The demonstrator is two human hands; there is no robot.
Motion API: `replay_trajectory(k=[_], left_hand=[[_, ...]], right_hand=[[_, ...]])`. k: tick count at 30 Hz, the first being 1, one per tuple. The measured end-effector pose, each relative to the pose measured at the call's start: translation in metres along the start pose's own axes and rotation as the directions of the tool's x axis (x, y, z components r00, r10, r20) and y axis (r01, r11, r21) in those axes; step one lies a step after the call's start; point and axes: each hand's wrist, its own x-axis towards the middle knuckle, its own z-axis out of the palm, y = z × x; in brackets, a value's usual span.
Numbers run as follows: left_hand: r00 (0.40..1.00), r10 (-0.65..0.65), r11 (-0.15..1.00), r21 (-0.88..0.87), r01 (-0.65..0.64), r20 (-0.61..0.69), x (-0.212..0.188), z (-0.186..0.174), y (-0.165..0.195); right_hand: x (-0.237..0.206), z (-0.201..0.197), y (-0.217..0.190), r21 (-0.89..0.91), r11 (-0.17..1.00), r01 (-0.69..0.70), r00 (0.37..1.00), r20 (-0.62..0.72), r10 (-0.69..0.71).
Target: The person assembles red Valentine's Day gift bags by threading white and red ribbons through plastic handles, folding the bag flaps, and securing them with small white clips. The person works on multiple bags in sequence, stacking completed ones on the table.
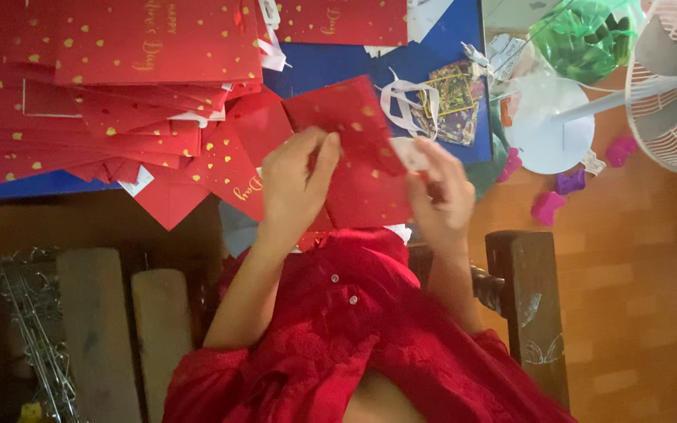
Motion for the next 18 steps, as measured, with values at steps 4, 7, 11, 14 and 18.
replay_trajectory(k=[4, 7, 11, 14, 18], left_hand=[[0.986, 0.164, 0.985, 0.055, -0.163, -0.026, -0.004, -0.019, 0.021], [0.944, 0.325, 0.941, 0.122, -0.316, -0.059, -0.01, -0.026, 0.033], [0.942, 0.332, 0.931, 0.173, -0.321, -0.042, -0.007, -0.029, 0.032], [0.968, 0.251, 0.947, 0.208, -0.245, 0.0, -0.009, -0.031, 0.022], [0.993, 0.096, 0.951, 0.287, -0.112, 0.068, -0.014, -0.028, -0.003]], right_hand=[[0.015, 0.006, 0.006, 0.29, 0.951, 0.103, 0.991, -0.107, -0.074], [0.035, 0.045, 0.008, 0.592, 0.805, -0.044, 0.991, -0.073, 0.108], [0.07, 0.115, 0.006, 0.632, 0.774, -0.042, 0.999, 0.011, 0.045], [0.089, 0.156, 0.01, 0.421, 0.907, 0.036, 0.99, 0.107, -0.089], [0.087, 0.173, 0.028, 0.509, 0.847, -0.151, 0.951, 0.31, -0.017]])
